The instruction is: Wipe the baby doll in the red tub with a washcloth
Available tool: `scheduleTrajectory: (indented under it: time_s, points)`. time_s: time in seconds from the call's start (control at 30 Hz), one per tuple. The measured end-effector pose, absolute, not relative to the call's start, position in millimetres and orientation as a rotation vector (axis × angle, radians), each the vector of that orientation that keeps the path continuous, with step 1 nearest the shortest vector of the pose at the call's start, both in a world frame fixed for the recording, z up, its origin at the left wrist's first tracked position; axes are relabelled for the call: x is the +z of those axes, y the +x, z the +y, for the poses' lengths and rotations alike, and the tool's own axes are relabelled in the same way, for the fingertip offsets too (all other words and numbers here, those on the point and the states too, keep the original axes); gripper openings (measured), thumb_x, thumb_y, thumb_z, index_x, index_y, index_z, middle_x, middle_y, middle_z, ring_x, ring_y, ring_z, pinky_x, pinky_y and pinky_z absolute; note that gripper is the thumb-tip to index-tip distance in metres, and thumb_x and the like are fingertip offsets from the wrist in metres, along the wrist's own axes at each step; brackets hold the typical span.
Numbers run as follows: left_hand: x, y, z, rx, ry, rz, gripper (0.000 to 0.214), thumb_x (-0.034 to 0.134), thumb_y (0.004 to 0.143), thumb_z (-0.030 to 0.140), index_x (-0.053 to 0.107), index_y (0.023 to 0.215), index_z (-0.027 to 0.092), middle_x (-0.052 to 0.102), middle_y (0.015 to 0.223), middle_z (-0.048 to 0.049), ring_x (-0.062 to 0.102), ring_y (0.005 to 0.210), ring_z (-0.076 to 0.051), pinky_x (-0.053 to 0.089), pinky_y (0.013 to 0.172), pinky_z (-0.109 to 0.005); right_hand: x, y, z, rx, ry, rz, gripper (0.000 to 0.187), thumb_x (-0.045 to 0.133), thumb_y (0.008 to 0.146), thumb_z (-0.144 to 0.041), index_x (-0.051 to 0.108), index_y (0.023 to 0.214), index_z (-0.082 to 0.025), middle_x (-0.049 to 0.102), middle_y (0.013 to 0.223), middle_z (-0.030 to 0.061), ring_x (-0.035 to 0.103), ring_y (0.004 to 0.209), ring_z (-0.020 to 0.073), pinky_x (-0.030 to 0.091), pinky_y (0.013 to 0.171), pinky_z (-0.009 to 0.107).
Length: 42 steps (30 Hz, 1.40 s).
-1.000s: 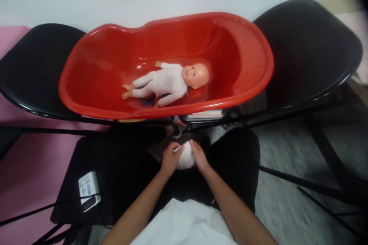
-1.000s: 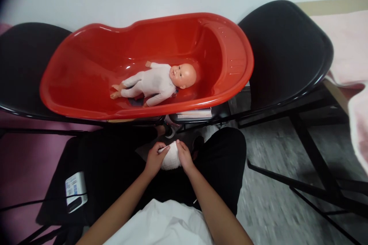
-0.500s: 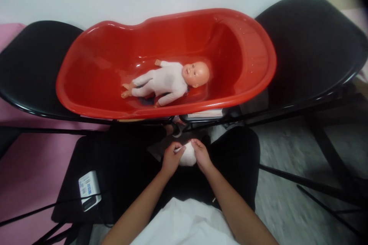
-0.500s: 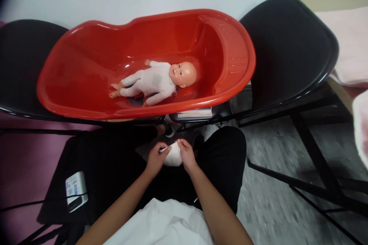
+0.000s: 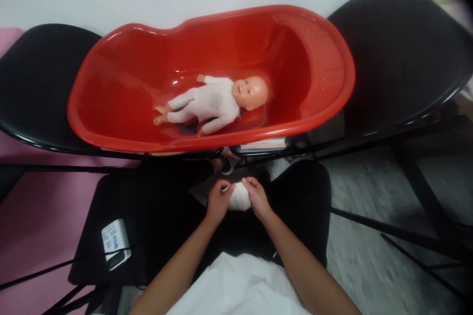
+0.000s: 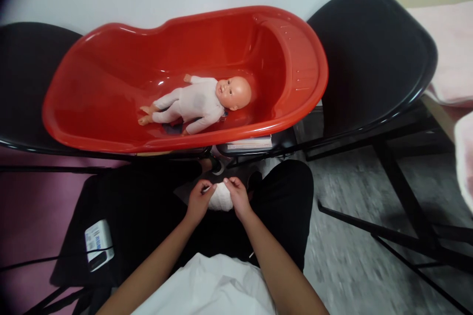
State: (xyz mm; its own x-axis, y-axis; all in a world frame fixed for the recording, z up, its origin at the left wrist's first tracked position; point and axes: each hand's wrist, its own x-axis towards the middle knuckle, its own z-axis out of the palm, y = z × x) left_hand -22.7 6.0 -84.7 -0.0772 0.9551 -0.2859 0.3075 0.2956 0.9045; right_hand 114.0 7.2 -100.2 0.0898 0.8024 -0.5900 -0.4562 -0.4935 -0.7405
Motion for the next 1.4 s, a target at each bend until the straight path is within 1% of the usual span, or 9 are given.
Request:
scheduleTrajectory:
  time_s: [0.23,0.5,0.6,0.73,0.93,1.03,1.17,1.3,1.4]
  points:
    - [-87.7,-23.9,6.4,0.859,1.115,1.622,0.022,0.063,0.081,0.04,0.057,0.078,0.019,0.058,0.075,0.0015,0.054,0.07,-0.013,0.043,0.067,-0.023,-93.4,110.4,8.1,1.605,-1.402,-0.479,0.048,0.08,0.056,-0.057,0.052,0.071,-0.02,0.058,0.066,-0.0016,0.05,0.06,0.0131,0.039,0.056,0.025]
    - [-86.4,-22.5,5.6,0.823,1.175,1.618,0.021,0.059,0.084,0.039,0.057,0.08,0.019,0.06,0.077,0.0008,0.056,0.074,-0.014,0.043,0.07,-0.024,-97.3,112.3,5.9,1.601,-1.37,-0.451,0.038,0.074,0.067,-0.053,0.058,0.075,-0.02,0.057,0.068,-0.0018,0.048,0.06,0.0122,0.038,0.059,0.025]
    - [-86.4,-22.9,5.9,0.803,1.231,1.62,0.021,0.058,0.085,0.04,0.057,0.08,0.019,0.06,0.078,0.0005,0.056,0.077,-0.015,0.043,0.073,-0.025,-100.6,113.7,4.8,1.595,-1.377,-0.464,0.04,0.071,0.07,-0.057,0.057,0.072,-0.019,0.053,0.063,-0.0028,0.044,0.057,0.0116,0.035,0.057,0.025]
    - [-91.1,-25.0,5.3,0.811,1.227,1.61,0.022,0.057,0.085,0.041,0.056,0.08,0.02,0.058,0.078,0.0007,0.056,0.077,-0.015,0.043,0.072,-0.024,-103.6,113.4,4.8,1.585,-1.392,-0.474,0.045,0.066,0.072,-0.063,0.055,0.069,-0.019,0.047,0.061,-0.004,0.039,0.055,0.0109,0.032,0.055,0.025]
    - [-95.7,-24.9,4.3,0.817,1.183,1.584,0.021,0.057,0.085,0.041,0.057,0.082,0.02,0.059,0.081,0.0001,0.057,0.078,-0.015,0.044,0.072,-0.024,-105.2,111.1,6.1,1.594,-1.404,-0.409,0.047,0.07,0.068,-0.061,0.05,0.063,-0.019,0.043,0.056,-0.0056,0.036,0.053,0.0097,0.03,0.054,0.024]
    - [-94.3,-25.0,4.5,0.83,1.132,1.585,0.021,0.057,0.085,0.04,0.058,0.084,0.019,0.061,0.083,-0.0009,0.058,0.08,-0.016,0.045,0.072,-0.025,-101.0,110.1,6.5,1.62,-1.412,-0.437,0.044,0.072,0.069,-0.059,0.057,0.064,-0.018,0.05,0.058,-0.004,0.043,0.055,0.0108,0.034,0.057,0.025]
    - [-91.0,-26.4,5.4,0.851,1.067,1.591,0.022,0.06,0.083,0.041,0.058,0.083,0.019,0.062,0.082,-0.0009,0.058,0.078,-0.016,0.046,0.072,-0.026,-92.9,108.7,7.1,1.68,-1.385,-0.55,0.046,0.067,0.071,-0.063,0.07,0.075,-0.018,0.065,0.072,0.0022,0.058,0.07,0.0169,0.044,0.069,0.029]
    - [-91.7,-27.2,5.6,0.85,1.025,1.588,0.023,0.061,0.082,0.042,0.059,0.083,0.019,0.062,0.081,-0.0003,0.058,0.075,-0.015,0.046,0.069,-0.025,-92.6,108.5,6.5,1.687,-1.39,-0.632,0.047,0.07,0.069,-0.063,0.075,0.079,-0.017,0.066,0.073,0.0026,0.057,0.068,0.0163,0.043,0.068,0.028]
    - [-96.2,-27.3,5.0,0.843,1.037,1.57,0.024,0.06,0.083,0.043,0.058,0.084,0.019,0.062,0.081,-0.0002,0.058,0.075,-0.015,0.045,0.069,-0.025,-95.4,110.3,5.6,1.629,-1.412,-0.642,0.045,0.069,0.071,-0.061,0.072,0.075,-0.016,0.061,0.066,0.0006,0.052,0.063,0.0138,0.04,0.063,0.026]
